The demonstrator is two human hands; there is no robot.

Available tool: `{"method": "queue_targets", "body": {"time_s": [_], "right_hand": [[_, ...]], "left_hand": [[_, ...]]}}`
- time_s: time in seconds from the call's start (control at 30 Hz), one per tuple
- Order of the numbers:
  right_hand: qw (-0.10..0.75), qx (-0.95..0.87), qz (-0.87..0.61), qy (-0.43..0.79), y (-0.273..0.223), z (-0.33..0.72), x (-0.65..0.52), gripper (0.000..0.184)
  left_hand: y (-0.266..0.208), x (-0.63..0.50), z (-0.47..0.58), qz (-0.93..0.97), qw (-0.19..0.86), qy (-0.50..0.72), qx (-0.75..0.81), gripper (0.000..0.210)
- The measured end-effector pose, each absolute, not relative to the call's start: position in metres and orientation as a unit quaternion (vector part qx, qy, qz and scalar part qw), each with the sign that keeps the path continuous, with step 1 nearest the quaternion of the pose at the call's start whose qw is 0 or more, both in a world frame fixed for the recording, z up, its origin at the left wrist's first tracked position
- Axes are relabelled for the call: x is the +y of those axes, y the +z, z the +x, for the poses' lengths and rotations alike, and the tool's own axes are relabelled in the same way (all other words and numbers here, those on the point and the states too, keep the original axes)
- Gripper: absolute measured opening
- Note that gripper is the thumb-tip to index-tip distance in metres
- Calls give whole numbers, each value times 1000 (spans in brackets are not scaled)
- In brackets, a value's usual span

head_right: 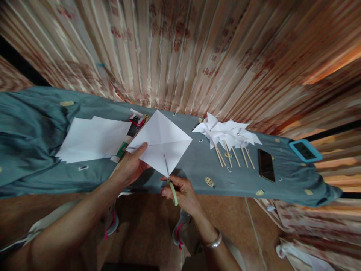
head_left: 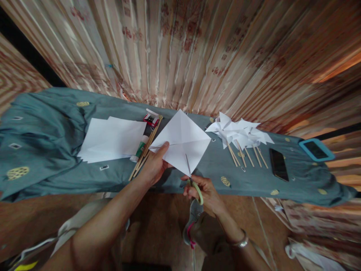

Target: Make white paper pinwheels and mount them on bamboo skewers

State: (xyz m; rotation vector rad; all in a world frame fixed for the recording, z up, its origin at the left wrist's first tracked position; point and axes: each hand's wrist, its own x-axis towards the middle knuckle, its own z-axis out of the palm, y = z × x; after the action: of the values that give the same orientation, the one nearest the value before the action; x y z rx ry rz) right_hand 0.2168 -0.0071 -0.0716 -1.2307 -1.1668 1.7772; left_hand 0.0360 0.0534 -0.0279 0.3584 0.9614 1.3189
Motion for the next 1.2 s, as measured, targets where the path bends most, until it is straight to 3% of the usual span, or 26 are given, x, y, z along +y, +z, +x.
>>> {"method": "queue_targets", "body": {"time_s": [0.33,0.77,0.87,1.03,1.2], "right_hand": [[346,-425,-483,683,-70,213,-8,44],[350,-415,-482,688,-70,211,-6,47],[346,-436,-479,679,-70,212,-5,40],[340,-445,-482,674,-70,212,-4,37],[348,-423,-481,685,-69,210,-3,39]], "left_hand": [[-28,53,35,152,678,589,413,39],[-31,53,37,158,679,581,420,23],[-33,53,40,146,683,573,429,16],[-35,53,40,143,682,583,419,26],[-33,52,40,145,682,574,429,18]]}}
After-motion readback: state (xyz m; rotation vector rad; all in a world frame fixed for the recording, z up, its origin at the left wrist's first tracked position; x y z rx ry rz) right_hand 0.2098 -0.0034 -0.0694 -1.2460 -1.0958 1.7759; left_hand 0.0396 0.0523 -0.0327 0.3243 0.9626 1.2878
